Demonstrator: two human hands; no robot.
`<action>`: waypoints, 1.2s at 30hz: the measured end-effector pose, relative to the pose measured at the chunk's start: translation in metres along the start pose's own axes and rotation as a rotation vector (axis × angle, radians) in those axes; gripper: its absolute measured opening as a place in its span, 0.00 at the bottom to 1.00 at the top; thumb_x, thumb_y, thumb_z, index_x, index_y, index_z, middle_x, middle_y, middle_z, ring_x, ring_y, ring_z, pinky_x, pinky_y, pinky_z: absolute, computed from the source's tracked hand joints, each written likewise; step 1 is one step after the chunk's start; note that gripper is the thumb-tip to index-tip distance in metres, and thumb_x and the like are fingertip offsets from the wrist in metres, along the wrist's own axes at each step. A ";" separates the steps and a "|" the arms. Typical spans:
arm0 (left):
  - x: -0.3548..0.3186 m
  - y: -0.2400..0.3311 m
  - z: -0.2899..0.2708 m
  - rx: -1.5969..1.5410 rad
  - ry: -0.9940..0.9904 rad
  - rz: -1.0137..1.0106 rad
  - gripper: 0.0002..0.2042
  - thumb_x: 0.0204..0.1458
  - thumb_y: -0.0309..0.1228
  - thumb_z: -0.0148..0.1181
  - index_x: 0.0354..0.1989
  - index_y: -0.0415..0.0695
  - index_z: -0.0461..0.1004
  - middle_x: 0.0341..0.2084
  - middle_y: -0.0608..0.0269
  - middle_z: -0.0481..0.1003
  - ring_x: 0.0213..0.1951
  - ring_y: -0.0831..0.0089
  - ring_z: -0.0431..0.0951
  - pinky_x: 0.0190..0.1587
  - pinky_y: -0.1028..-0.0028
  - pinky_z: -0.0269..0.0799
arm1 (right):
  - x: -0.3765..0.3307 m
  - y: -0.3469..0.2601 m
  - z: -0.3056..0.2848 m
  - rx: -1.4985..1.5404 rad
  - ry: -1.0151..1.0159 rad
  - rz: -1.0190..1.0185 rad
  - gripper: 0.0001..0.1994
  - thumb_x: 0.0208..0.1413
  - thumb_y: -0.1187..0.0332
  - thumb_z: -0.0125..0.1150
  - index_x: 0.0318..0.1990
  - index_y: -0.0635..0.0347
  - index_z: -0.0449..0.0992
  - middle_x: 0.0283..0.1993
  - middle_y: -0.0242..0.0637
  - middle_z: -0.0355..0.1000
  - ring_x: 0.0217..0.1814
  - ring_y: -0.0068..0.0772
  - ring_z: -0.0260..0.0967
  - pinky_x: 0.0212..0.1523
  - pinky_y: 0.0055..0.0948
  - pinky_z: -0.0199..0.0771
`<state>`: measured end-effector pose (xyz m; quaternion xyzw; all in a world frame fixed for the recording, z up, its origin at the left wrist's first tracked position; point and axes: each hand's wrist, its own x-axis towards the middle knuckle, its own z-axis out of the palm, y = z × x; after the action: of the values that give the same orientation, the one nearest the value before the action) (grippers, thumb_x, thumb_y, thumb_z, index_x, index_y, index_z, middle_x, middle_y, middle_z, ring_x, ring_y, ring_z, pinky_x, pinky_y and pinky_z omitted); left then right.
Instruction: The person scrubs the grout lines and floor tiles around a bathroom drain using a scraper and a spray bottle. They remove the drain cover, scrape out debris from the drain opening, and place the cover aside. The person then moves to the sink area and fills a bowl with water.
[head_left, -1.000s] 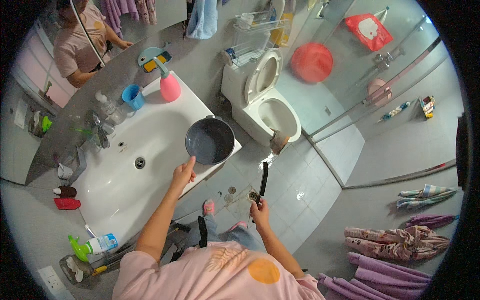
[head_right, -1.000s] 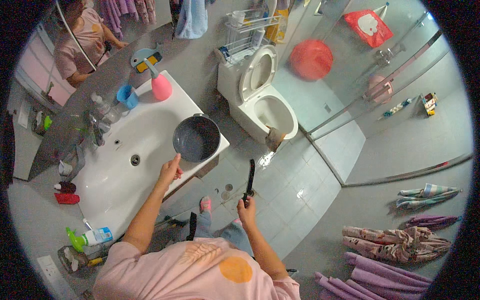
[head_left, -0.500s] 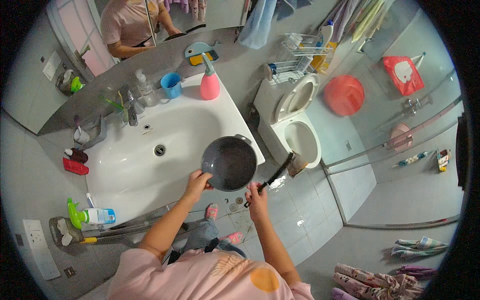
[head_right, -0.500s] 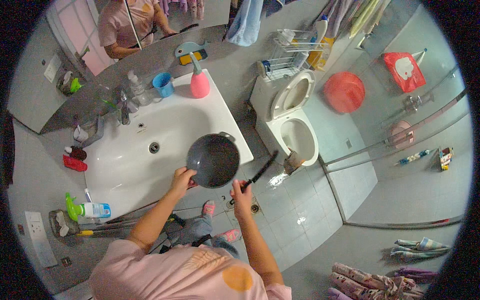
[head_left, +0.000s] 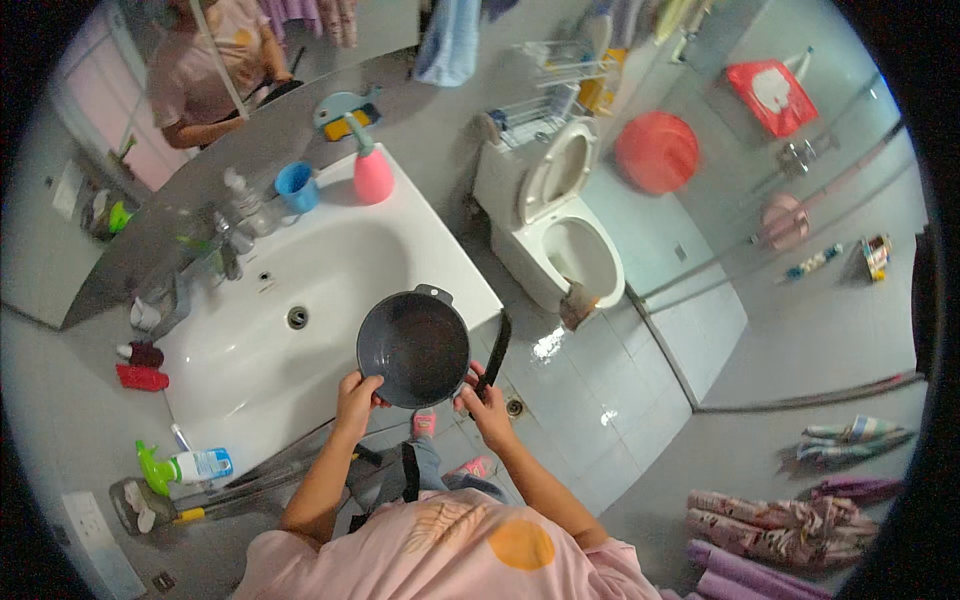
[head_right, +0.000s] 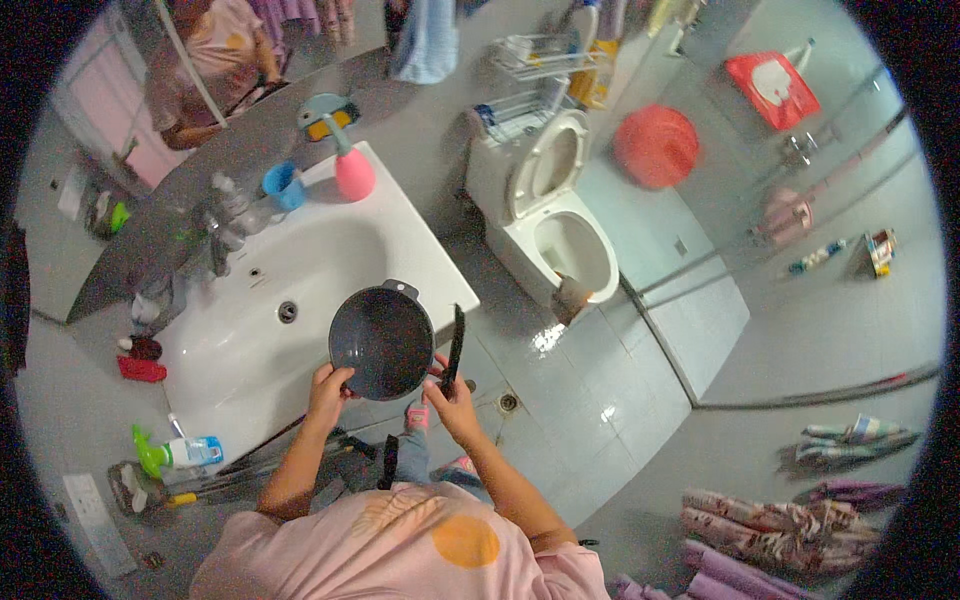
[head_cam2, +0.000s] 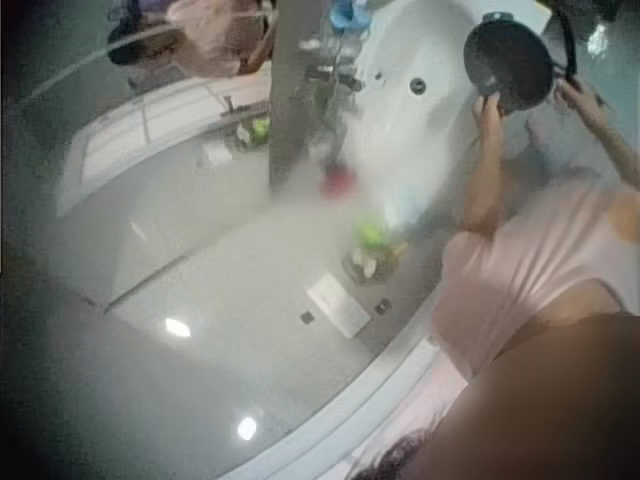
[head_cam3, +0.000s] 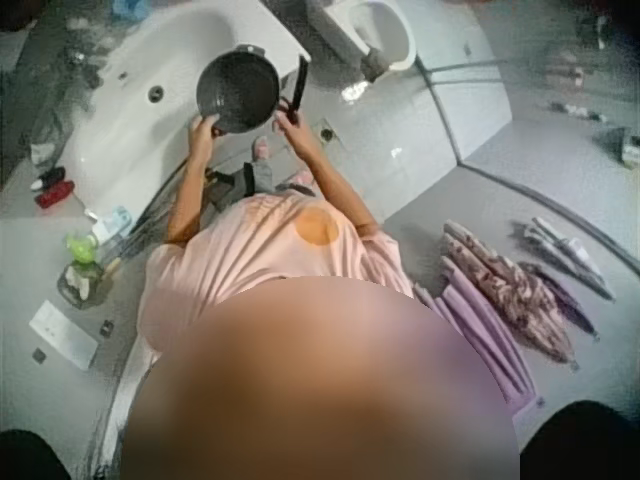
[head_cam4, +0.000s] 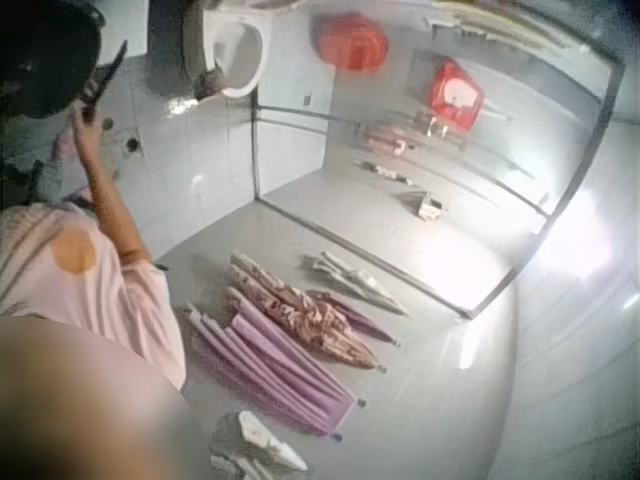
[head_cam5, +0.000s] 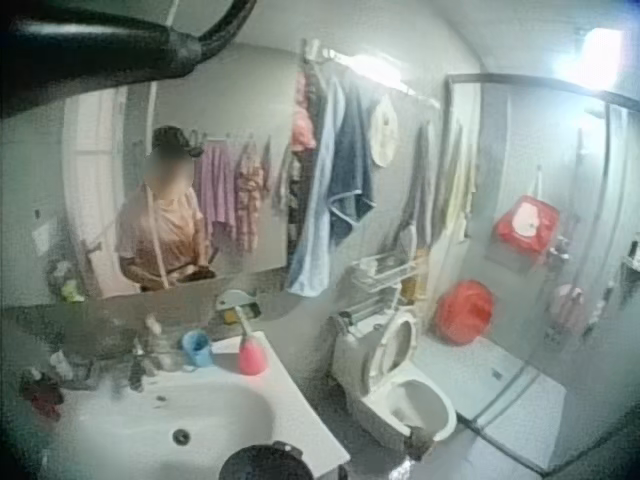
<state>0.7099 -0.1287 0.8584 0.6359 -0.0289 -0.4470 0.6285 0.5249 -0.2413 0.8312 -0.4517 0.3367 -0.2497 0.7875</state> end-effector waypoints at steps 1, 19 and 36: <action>-0.001 -0.001 0.009 0.018 -0.044 -0.034 0.05 0.44 0.27 0.52 0.22 0.39 0.68 0.14 0.64 0.68 0.14 0.78 0.66 0.18 0.76 0.67 | -0.006 -0.004 -0.006 -0.013 0.006 0.001 0.31 0.49 0.69 0.58 0.59 0.60 0.49 0.49 0.39 0.61 0.34 0.20 0.62 0.35 0.21 0.65; -0.011 -0.048 0.118 0.302 -0.567 -0.271 0.12 0.53 0.38 0.49 0.31 0.40 0.66 0.21 0.65 0.68 0.23 0.79 0.70 0.25 0.80 0.67 | -0.088 -0.006 -0.114 -0.111 0.524 -0.197 0.41 0.42 0.73 0.62 0.62 0.58 0.41 0.56 0.41 0.54 0.56 0.33 0.55 0.54 0.30 0.57; 0.105 0.181 -0.167 -0.240 0.358 0.395 0.22 0.52 0.50 0.46 0.40 0.41 0.55 0.44 0.38 0.63 0.43 0.52 0.70 0.47 0.63 0.66 | 0.133 0.059 0.176 -0.110 -0.260 0.000 0.33 0.46 0.65 0.60 0.57 0.59 0.49 0.48 0.38 0.59 0.46 0.29 0.57 0.45 0.27 0.59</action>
<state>0.9691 -0.0998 0.9205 0.6079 0.0122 -0.1971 0.7691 0.7493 -0.2114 0.8030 -0.5229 0.2449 -0.1700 0.7986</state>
